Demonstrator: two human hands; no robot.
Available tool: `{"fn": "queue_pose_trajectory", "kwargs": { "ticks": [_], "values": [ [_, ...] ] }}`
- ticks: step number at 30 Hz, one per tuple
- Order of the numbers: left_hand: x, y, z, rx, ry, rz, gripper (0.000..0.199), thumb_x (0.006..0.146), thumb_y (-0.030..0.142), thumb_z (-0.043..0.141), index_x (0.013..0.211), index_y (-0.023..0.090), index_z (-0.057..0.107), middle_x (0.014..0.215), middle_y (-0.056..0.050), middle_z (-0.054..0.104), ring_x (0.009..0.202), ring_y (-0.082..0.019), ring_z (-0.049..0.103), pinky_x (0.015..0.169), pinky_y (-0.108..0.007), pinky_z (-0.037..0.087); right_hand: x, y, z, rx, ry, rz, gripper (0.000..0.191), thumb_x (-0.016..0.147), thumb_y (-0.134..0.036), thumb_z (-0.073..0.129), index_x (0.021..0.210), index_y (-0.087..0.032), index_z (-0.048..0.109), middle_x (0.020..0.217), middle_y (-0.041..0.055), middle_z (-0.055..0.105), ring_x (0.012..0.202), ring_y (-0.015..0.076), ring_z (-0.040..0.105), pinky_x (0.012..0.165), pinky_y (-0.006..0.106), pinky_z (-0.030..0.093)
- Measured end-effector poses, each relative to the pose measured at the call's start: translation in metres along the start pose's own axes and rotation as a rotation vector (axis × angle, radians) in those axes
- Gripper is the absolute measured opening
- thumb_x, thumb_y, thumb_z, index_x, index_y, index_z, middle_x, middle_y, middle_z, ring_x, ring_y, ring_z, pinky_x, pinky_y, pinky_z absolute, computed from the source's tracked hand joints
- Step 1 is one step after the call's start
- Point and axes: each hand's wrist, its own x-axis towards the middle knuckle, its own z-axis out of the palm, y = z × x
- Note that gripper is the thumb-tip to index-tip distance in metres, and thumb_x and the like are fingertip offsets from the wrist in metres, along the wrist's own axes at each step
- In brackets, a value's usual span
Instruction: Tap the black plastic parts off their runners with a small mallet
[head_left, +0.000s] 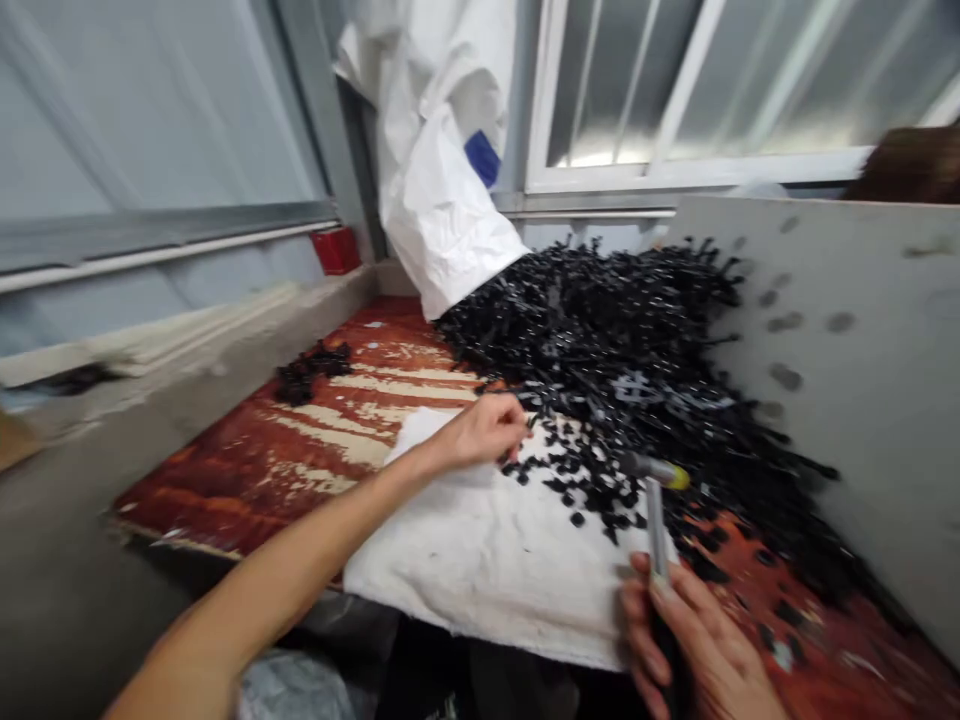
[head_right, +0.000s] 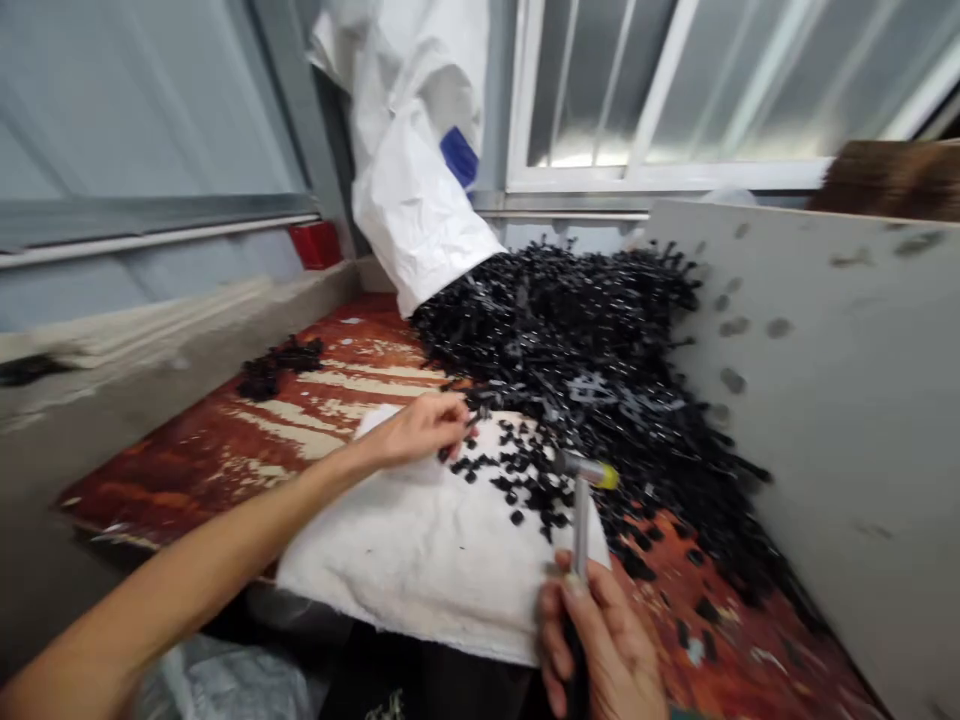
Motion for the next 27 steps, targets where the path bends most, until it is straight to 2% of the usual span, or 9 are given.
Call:
{"fn": "queue_pose_trajectory", "kwargs": {
  "ticks": [2,5,8,11,15,19,23,25,27],
  "values": [
    [-0.030,-0.004,0.029,0.172,-0.021,0.148,0.011,0.082,0.015,0.049,0.073,0.020,0.045,0.061,0.003,0.052,0.056,-0.011,0.047,0.055,-0.023,0.036,0.001,0.001,0.001,-0.019,-0.033,-0.061,0.043,0.074,-0.055,0.073,0.093,-0.018,0.059,0.073,-0.0002,0.062,0.042,0.0049,0.041,0.031,0.015,0.032],
    [-0.062,-0.012,0.064,0.299,-0.033,0.353,0.010,0.086,0.016,0.043,0.077,0.020,0.046,0.074,0.000,0.052,0.066,-0.013,0.049,0.063,-0.027,0.038,0.004,0.004,-0.002,-0.100,-0.106,-0.083,0.046,0.078,-0.061,0.065,0.092,-0.018,0.056,0.056,-0.0058,0.054,0.037,0.0051,0.041,0.032,0.015,0.034],
    [-0.075,-0.015,0.085,0.267,-0.034,0.374,0.012,0.088,0.018,0.038,0.081,0.020,0.048,0.080,-0.002,0.054,0.071,-0.015,0.051,0.066,-0.029,0.040,0.004,0.008,-0.005,-0.085,-0.104,-0.085,0.043,0.076,-0.057,0.068,0.092,-0.021,0.051,0.050,-0.0100,0.048,0.035,0.0057,0.039,0.032,0.015,0.034],
    [-0.074,-0.012,0.087,0.058,-0.089,0.136,0.009,0.085,0.027,0.047,0.079,0.020,0.048,0.069,0.001,0.052,0.062,-0.014,0.050,0.059,-0.028,0.041,0.000,0.009,-0.005,-0.066,-0.101,-0.102,0.037,0.078,-0.049,0.068,0.091,-0.022,0.047,0.051,-0.0113,0.046,0.036,0.0053,0.036,0.032,0.014,0.034],
    [-0.061,-0.002,0.071,-0.415,-0.363,-0.332,0.034,0.077,0.047,0.065,0.089,0.018,0.051,0.055,0.003,0.055,0.048,-0.011,0.051,0.047,-0.023,0.043,-0.004,0.003,-0.002,-0.152,-0.174,-0.123,0.027,0.084,-0.043,0.062,0.091,-0.022,0.046,0.049,-0.0129,0.041,0.035,0.0048,0.033,0.032,0.014,0.031],
    [-0.054,0.000,0.059,-0.607,-0.597,-0.526,0.050,0.061,0.057,0.079,0.076,0.012,0.062,0.051,-0.001,0.057,0.040,-0.010,0.051,0.037,-0.020,0.042,-0.003,-0.006,0.007,-0.306,-0.321,-0.174,0.017,0.087,-0.036,0.056,0.092,-0.020,0.050,0.060,-0.0086,0.048,0.038,0.0043,0.034,0.034,0.016,0.029],
    [-0.057,-0.006,0.049,-0.678,-0.476,-0.563,0.049,0.049,0.047,0.090,0.074,0.013,0.064,0.049,0.003,0.055,0.034,-0.008,0.047,0.032,-0.019,0.043,0.001,-0.012,0.015,-0.415,-0.364,-0.261,0.014,0.087,-0.033,0.054,0.090,-0.020,0.053,0.066,-0.0057,0.049,0.048,0.0062,0.041,0.041,0.018,0.033],
    [-0.056,-0.009,0.038,-0.708,-0.299,-0.544,0.044,0.048,0.036,0.092,0.070,0.013,0.061,0.053,0.002,0.057,0.034,-0.007,0.046,0.029,-0.018,0.041,0.005,-0.013,0.015,-0.451,-0.335,-0.264,0.014,0.088,-0.034,0.052,0.090,-0.020,0.052,0.061,-0.0075,0.043,0.044,0.0059,0.037,0.038,0.018,0.029],
    [-0.051,-0.013,0.024,-0.703,-0.068,-0.524,0.032,0.056,0.022,0.088,0.067,0.012,0.059,0.054,0.002,0.058,0.033,-0.006,0.044,0.026,-0.016,0.036,0.008,-0.011,0.012,-0.454,-0.285,-0.244,0.016,0.088,-0.036,0.051,0.089,-0.021,0.050,0.057,-0.0096,0.039,0.039,0.0054,0.033,0.034,0.018,0.027]
  ]
}}
